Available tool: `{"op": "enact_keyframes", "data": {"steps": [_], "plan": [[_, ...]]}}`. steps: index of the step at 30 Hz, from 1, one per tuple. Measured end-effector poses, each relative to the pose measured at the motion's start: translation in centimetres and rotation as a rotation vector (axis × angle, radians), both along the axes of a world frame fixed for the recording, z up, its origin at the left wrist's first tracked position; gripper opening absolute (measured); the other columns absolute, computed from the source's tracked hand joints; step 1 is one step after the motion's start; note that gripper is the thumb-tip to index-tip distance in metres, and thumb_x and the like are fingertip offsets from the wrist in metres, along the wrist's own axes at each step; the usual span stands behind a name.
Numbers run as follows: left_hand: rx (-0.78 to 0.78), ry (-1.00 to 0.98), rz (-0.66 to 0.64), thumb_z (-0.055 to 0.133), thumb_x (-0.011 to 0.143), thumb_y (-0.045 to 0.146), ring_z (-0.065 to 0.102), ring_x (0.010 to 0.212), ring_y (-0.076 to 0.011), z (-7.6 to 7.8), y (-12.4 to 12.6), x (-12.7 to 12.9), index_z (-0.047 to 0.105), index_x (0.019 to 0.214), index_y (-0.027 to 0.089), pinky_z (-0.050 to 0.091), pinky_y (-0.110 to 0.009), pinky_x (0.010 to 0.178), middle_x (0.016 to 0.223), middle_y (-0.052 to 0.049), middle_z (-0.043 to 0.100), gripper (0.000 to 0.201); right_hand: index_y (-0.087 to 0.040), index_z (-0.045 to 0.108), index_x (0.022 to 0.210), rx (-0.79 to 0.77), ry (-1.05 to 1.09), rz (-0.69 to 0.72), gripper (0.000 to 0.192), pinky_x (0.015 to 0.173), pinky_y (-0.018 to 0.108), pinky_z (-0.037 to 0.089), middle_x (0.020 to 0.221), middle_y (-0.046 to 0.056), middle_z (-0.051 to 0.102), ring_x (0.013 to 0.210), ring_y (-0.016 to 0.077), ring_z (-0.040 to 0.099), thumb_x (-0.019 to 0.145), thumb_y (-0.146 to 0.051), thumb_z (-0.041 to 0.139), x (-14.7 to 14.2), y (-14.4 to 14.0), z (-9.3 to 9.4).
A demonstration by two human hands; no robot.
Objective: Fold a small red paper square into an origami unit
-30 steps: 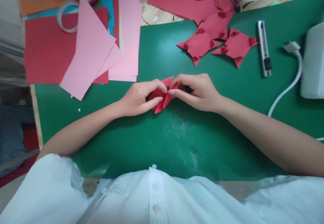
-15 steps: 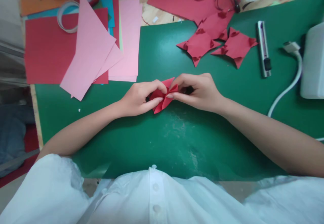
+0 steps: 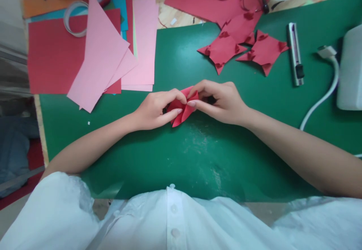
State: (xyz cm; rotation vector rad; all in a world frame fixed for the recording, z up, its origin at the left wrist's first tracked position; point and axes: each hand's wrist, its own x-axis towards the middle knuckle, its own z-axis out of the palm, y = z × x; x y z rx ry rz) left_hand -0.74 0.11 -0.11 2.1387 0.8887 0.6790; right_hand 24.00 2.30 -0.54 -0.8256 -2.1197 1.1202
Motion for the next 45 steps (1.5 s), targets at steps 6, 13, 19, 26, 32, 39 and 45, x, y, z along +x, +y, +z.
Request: {"op": "enact_keyframes", "data": {"steps": [6,13,19,26,32,39,45], "plan": [[0.037,-0.03,0.002,0.062,0.096,0.023,0.063,0.066,-0.008,-0.06,0.0,0.02,0.068,0.108,0.019,0.048,-0.02,0.065,0.089,0.001,0.076,0.014,-0.019,0.067,0.097,-0.056,0.024,-0.001,0.026,0.063,0.021,0.045,0.073,-0.003,0.072,0.061,0.007,0.061,0.106,-0.043,0.062,-0.12,0.04,0.25],[0.011,-0.015,0.0,0.061,0.097,0.025,0.063,0.067,-0.0087,0.05,-0.01,0.02,0.067,0.108,0.02,0.048,-0.021,0.066,0.091,0.0,0.077,0.014,-0.021,0.065,0.093,-0.055,-0.005,-0.023,0.031,0.061,0.023,0.044,0.07,-0.003,0.071,0.057,0.0076,0.057,0.106,-0.048,0.059,-0.14,0.11,0.2],[-0.014,0.004,0.004,0.059,0.097,0.027,0.062,0.066,-0.0095,0.06,-0.02,0.06,0.068,0.109,0.02,0.048,-0.022,0.066,0.092,-0.001,0.077,0.017,-0.02,0.062,0.088,-0.019,-0.016,-0.035,0.044,0.055,0.023,0.036,0.067,-0.003,0.068,0.053,0.0062,0.052,0.106,-0.06,0.057,-0.12,0.11,0.18],[0.001,-0.025,-0.004,0.06,0.096,0.024,0.064,0.067,-0.0088,0.1,-0.02,0.09,0.068,0.108,0.02,0.049,-0.021,0.066,0.092,0.0,0.078,0.015,-0.02,0.056,0.082,-0.062,0.015,-0.022,0.049,0.054,0.023,0.037,0.066,-0.003,0.067,0.052,0.0062,0.052,0.104,-0.064,0.059,-0.34,0.13,0.49],[0.02,-0.03,-0.006,0.061,0.096,0.022,0.063,0.066,-0.0084,0.05,0.01,0.1,0.068,0.107,0.019,0.047,-0.02,0.064,0.091,0.0,0.078,0.014,-0.021,0.051,0.079,-0.11,0.03,-0.002,0.052,0.058,0.023,0.041,0.066,-0.003,0.067,0.057,0.0077,0.058,0.103,-0.066,0.06,-0.28,0.08,0.46],[0.064,-0.073,-0.018,0.063,0.095,0.018,0.064,0.067,-0.007,0.0,0.03,0.18,0.068,0.106,0.018,0.047,-0.018,0.065,0.091,0.001,0.078,0.012,-0.02,0.05,0.077,-0.046,0.02,0.022,0.051,0.059,0.023,0.041,0.066,-0.004,0.067,0.056,0.0067,0.056,0.107,-0.061,0.056,-0.21,0.09,0.59],[0.042,-0.006,-0.012,0.06,0.097,0.022,0.065,0.068,-0.0083,0.05,0.02,0.1,0.068,0.107,0.019,0.049,-0.019,0.066,0.092,0.0,0.078,0.013,-0.02,0.053,0.078,-0.048,0.03,0.025,0.049,0.058,0.022,0.039,0.065,-0.004,0.066,0.055,0.0059,0.054,0.107,-0.059,0.057,-0.19,0.11,0.53]]}}
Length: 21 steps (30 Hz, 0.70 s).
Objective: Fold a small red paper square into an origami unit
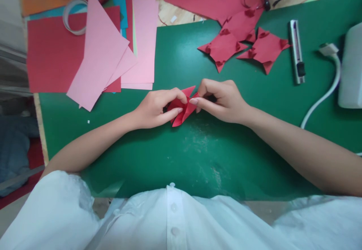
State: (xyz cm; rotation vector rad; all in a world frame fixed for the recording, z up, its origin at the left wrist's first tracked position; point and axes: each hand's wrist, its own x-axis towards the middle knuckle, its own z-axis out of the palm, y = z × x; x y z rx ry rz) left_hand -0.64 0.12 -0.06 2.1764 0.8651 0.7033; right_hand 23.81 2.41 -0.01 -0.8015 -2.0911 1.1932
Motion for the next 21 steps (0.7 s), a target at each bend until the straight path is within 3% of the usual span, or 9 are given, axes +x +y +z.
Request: {"op": "enact_keyframes", "data": {"steps": [12,21], "plan": [[0.072,-0.061,0.002,0.062,0.096,0.018,0.063,0.066,-0.0066,-0.14,-0.02,0.1,0.068,0.105,0.018,0.046,-0.018,0.064,0.088,0.002,0.077,0.011,-0.02,0.054,0.081,-0.015,-0.016,0.002,0.041,0.057,0.022,0.038,0.067,-0.004,0.067,0.057,0.0059,0.056,0.108,-0.05,0.058,0.1,0.01,-0.19],[0.032,-0.018,-0.013,0.061,0.097,0.021,0.067,0.069,-0.0087,0.1,0.06,0.07,0.069,0.105,0.019,0.049,-0.02,0.067,0.089,0.001,0.078,0.012,-0.02,0.056,0.083,0.011,-0.066,0.014,0.041,0.06,0.023,0.04,0.07,-0.003,0.067,0.06,0.007,0.057,0.109,-0.051,0.054,0.17,0.01,-0.15]]}}
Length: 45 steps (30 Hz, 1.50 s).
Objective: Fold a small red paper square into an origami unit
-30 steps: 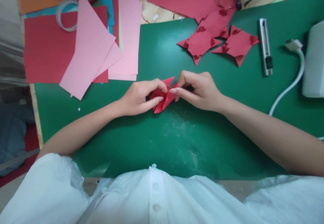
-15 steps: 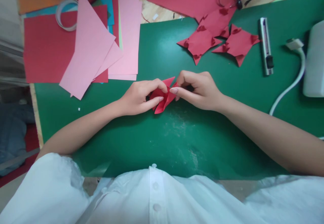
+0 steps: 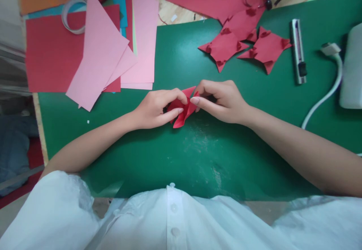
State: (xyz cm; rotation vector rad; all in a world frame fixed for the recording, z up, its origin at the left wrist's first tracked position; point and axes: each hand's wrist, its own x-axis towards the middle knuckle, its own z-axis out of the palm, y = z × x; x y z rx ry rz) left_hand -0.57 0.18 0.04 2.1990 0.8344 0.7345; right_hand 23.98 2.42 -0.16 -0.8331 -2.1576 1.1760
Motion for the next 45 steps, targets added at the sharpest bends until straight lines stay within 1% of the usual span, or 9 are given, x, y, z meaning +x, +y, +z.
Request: {"op": "enact_keyframes", "data": {"steps": [4,8,13,16,22,26,32,40,45], "plan": [[0.036,-0.035,-0.005,0.061,0.096,0.016,0.068,0.07,-0.0076,-0.06,-0.02,0.1,0.069,0.104,0.018,0.048,-0.018,0.066,0.089,0.001,0.078,0.011,-0.02,0.056,0.083,0.022,-0.009,0.004,0.04,0.062,0.024,0.04,0.072,-0.003,0.068,0.062,0.0073,0.057,0.11,-0.049,0.053,-0.03,0.0,-0.03],[0.056,-0.048,-0.013,0.062,0.096,0.015,0.067,0.069,-0.0069,-0.01,0.01,0.1,0.068,0.103,0.018,0.048,-0.017,0.065,0.088,0.002,0.078,0.01,-0.02,0.056,0.084,0.035,-0.003,0.01,0.034,0.062,0.024,0.04,0.073,-0.003,0.068,0.061,0.007,0.056,0.109,-0.044,0.055,0.03,-0.01,-0.1],[0.004,0.013,-0.01,0.06,0.098,0.02,0.068,0.07,-0.0089,0.14,0.04,0.02,0.069,0.105,0.019,0.05,-0.02,0.067,0.088,0.001,0.078,0.012,-0.02,0.057,0.085,0.046,0.018,0.018,0.03,0.062,0.023,0.039,0.073,-0.004,0.068,0.061,0.0065,0.055,0.109,-0.039,0.055,0.02,0.02,-0.11],[0.007,-0.009,-0.013,0.06,0.098,0.019,0.07,0.073,-0.0093,0.09,0.03,0.02,0.068,0.104,0.019,0.051,-0.02,0.069,0.09,0.0,0.078,0.01,-0.02,0.057,0.085,0.054,0.021,0.02,0.03,0.061,0.023,0.038,0.073,-0.004,0.067,0.06,0.0063,0.054,0.109,-0.038,0.056,0.0,0.03,-0.12],[-0.001,-0.013,-0.016,0.06,0.098,0.019,0.071,0.075,-0.01,0.0,0.01,0.01,0.068,0.104,0.019,0.052,-0.021,0.07,0.091,0.0,0.079,0.011,-0.02,0.058,0.087,0.048,0.003,0.025,0.03,0.064,0.024,0.04,0.074,-0.004,0.068,0.064,0.0076,0.057,0.109,-0.04,0.055,0.04,0.01,-0.17],[-0.004,-0.029,-0.015,0.06,0.098,0.019,0.071,0.075,-0.0103,0.03,-0.01,0.01,0.069,0.103,0.019,0.051,-0.021,0.07,0.091,-0.001,0.079,0.01,-0.02,0.058,0.086,0.047,-0.009,0.014,0.033,0.063,0.025,0.04,0.074,-0.003,0.068,0.062,0.0081,0.056,0.108,-0.044,0.054,0.02,0.01,-0.11],[-0.046,0.015,-0.009,0.058,0.099,0.022,0.071,0.075,-0.0111,0.17,-0.03,0.04,0.069,0.104,0.019,0.051,-0.022,0.071,0.092,-0.002,0.079,0.013,-0.021,0.061,0.088,0.022,-0.015,0.025,0.038,0.065,0.025,0.042,0.076,-0.001,0.07,0.066,0.0094,0.059,0.109,-0.051,0.052,0.02,0.04,-0.1],[0.025,-0.062,-0.006,0.06,0.096,0.014,0.071,0.074,-0.0087,-0.15,-0.1,0.11,0.069,0.102,0.019,0.05,-0.019,0.07,0.09,0.001,0.079,0.012,-0.021,0.06,0.089,0.058,-0.015,0.033,0.035,0.065,0.026,0.041,0.074,-0.002,0.068,0.064,0.0093,0.058,0.11,-0.048,0.052,0.02,0.05,-0.13],[0.024,-0.047,-0.008,0.061,0.097,0.016,0.071,0.075,-0.0094,-0.22,-0.11,-0.03,0.07,0.103,0.019,0.051,-0.019,0.071,0.09,0.001,0.079,0.011,-0.022,0.06,0.088,0.058,-0.036,0.035,0.037,0.066,0.026,0.042,0.073,-0.002,0.067,0.065,0.0103,0.058,0.11,-0.05,0.051,-0.02,0.07,-0.09]]}}
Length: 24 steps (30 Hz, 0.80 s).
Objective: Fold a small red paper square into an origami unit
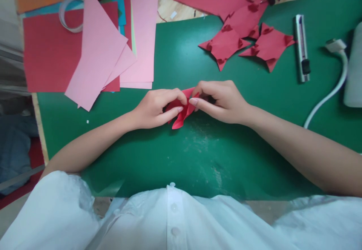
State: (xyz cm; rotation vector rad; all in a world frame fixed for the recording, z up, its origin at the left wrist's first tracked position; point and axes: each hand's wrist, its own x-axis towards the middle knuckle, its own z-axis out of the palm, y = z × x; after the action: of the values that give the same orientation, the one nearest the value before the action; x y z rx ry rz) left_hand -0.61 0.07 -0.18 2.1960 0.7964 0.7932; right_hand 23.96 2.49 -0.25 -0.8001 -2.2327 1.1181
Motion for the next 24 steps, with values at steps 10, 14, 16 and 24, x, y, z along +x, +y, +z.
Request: {"op": "enact_keyframes", "data": {"steps": [10,14,16,24], "plan": [[-0.051,0.052,0.002,0.058,0.099,0.023,0.072,0.078,-0.0119,0.04,0.05,0.05,0.071,0.103,0.019,0.054,-0.022,0.075,0.092,-0.002,0.08,0.013,-0.022,0.06,0.09,0.012,-0.015,0.011,0.033,0.067,0.027,0.042,0.075,-0.001,0.067,0.067,0.0114,0.06,0.11,-0.047,0.051,0.05,-0.01,-0.04],[-0.04,0.042,0.0,0.059,0.099,0.021,0.073,0.079,-0.0118,0.04,0.07,0.08,0.07,0.103,0.019,0.054,-0.022,0.075,0.092,-0.002,0.08,0.013,-0.022,0.06,0.089,0.015,-0.018,0.014,0.035,0.067,0.027,0.042,0.075,-0.001,0.067,0.068,0.0111,0.06,0.11,-0.048,0.05,0.02,-0.01,-0.05],[-0.024,0.021,-0.004,0.059,0.099,0.019,0.073,0.08,-0.0112,0.04,0.06,0.11,0.07,0.103,0.019,0.054,-0.021,0.075,0.092,-0.001,0.08,0.012,-0.022,0.06,0.089,0.022,-0.015,0.016,0.035,0.066,0.027,0.041,0.075,-0.001,0.067,0.068,0.0109,0.06,0.11,-0.048,0.05,-0.01,0.01,-0.04],[-0.062,0.072,-0.002,0.057,0.099,0.023,0.072,0.079,-0.0118,0.14,0.08,0.05,0.071,0.103,0.019,0.053,-0.022,0.076,0.092,-0.002,0.08,0.015,-0.022,0.06,0.089,0.013,-0.036,0.014,0.04,0.066,0.028,0.041,0.074,-0.001,0.067,0.068,0.0121,0.06,0.11,-0.054,0.048,-0.01,0.02,0.03]]}}
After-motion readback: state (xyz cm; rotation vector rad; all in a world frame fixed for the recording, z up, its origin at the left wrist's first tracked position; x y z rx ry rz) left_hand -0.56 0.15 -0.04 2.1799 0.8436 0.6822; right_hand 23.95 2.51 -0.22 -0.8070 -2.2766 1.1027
